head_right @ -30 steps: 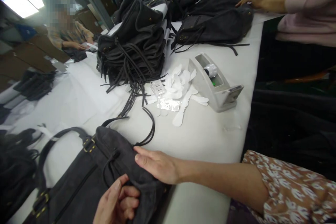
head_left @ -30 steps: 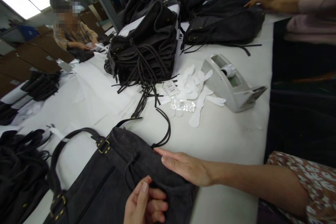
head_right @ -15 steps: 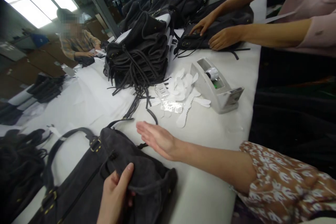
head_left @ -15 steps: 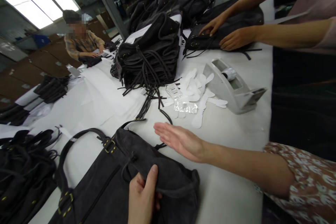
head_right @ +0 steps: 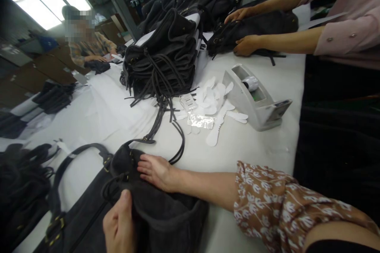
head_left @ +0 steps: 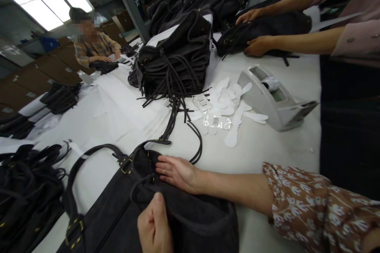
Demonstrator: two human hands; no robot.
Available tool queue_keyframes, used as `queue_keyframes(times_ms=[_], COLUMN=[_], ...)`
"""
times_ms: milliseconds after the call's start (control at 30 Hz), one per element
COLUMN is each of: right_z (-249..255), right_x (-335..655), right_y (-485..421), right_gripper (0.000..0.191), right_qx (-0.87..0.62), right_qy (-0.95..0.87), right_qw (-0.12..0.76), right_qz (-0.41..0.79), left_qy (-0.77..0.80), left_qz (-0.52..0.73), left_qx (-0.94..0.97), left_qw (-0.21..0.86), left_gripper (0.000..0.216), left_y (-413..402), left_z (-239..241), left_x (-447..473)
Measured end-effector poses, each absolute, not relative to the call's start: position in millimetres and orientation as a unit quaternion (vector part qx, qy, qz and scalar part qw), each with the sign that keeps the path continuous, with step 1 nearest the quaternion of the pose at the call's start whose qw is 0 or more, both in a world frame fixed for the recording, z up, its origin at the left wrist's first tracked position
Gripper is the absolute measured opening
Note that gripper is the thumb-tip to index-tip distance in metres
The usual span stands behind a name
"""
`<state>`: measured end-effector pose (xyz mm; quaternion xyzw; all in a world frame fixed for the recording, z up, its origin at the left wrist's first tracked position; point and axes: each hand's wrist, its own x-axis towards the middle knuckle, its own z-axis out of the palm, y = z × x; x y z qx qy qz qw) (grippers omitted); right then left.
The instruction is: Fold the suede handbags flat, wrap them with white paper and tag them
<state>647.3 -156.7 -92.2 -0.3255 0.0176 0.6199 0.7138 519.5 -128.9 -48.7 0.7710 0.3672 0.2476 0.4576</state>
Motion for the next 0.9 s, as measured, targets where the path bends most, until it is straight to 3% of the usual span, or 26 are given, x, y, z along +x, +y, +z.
queue_keyframes(times_ms=[167, 333, 500, 633, 767, 900], right_z=[-85.7, -81.2, -76.8, -65.8, -48.3, -56.8], right_x=[652.8, 652.5, 658.8, 672.7, 680.4, 667.0], right_y=[-147.1, -181.7, -231.6, -277.4, -321.0, -333.1], right_gripper=[0.060, 0.071, 0.064, 0.075, 0.085, 0.067], right_qx=[-0.326, -0.331, -0.338, -0.364, -0.458, -0.526], right_qy=[-0.022, -0.044, -0.037, -0.033, -0.249, -0.441], right_qw=[0.726, 0.671, 0.639, 0.635, 0.588, 0.499], right_qz=[0.605, 0.662, 0.690, 0.681, 0.619, 0.529], left_qy=[0.302, 0.289, 0.288, 0.252, 0.211, 0.213], left_qz=[0.324, 0.307, 0.301, 0.280, 0.203, 0.089], left_qx=[0.831, 0.848, 0.854, 0.894, 0.932, 0.921], left_qw=[0.337, 0.322, 0.311, 0.242, 0.216, 0.315], left_gripper=[0.028, 0.031, 0.038, 0.046, 0.055, 0.060], left_y=[-123.7, -120.9, -119.6, -118.7, -122.5, -128.8], left_z=[-59.1, -71.9, -75.7, -69.4, -58.2, -60.6], left_x=[521.9, 523.8, 525.4, 520.1, 508.3, 507.4])
